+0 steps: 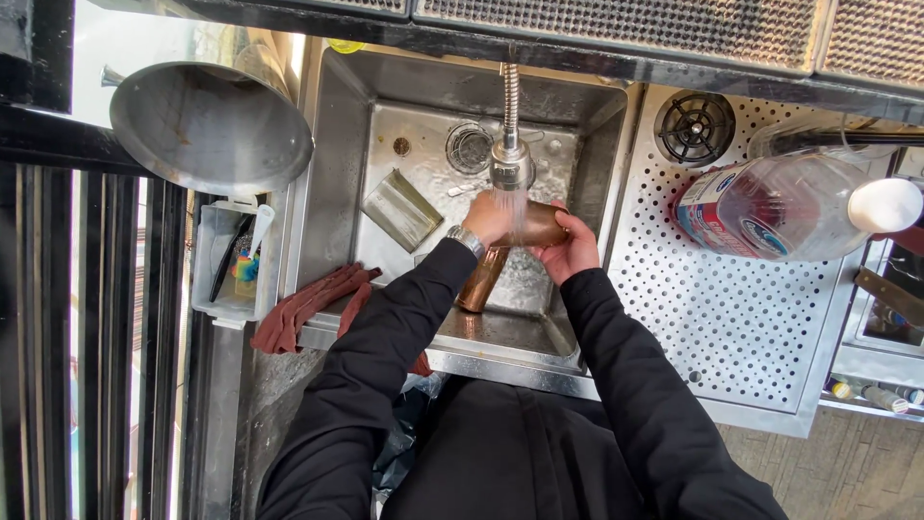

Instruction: Cleaning various bar tools, shakers, and glassware in a sink.

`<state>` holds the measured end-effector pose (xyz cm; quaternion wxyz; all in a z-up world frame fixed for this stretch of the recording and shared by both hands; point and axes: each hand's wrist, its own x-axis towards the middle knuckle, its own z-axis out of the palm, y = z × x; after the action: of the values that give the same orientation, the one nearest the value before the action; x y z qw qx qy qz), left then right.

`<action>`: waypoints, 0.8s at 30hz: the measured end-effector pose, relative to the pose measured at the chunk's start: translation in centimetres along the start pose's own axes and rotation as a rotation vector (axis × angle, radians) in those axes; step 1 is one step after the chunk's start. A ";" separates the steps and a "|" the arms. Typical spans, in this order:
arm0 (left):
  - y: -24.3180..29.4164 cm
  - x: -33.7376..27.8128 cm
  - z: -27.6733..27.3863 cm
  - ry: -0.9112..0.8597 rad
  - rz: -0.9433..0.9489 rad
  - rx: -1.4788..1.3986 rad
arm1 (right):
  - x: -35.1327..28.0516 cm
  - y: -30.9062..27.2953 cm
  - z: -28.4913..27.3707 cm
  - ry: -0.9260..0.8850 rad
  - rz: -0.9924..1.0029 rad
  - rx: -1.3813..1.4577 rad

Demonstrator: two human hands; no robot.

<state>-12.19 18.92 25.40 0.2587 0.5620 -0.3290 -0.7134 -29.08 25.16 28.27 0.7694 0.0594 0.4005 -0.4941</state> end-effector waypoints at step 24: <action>-9.6 -1.1 -2.4 0.242 0.161 0.137 | -11.7 -2.0 6.3 0.325 -0.715 -1.107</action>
<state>-9.64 25.55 18.38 0.3140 0.6322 -0.3872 -0.5931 -29.44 29.40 41.01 0.4057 -0.4060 0.6999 -0.4251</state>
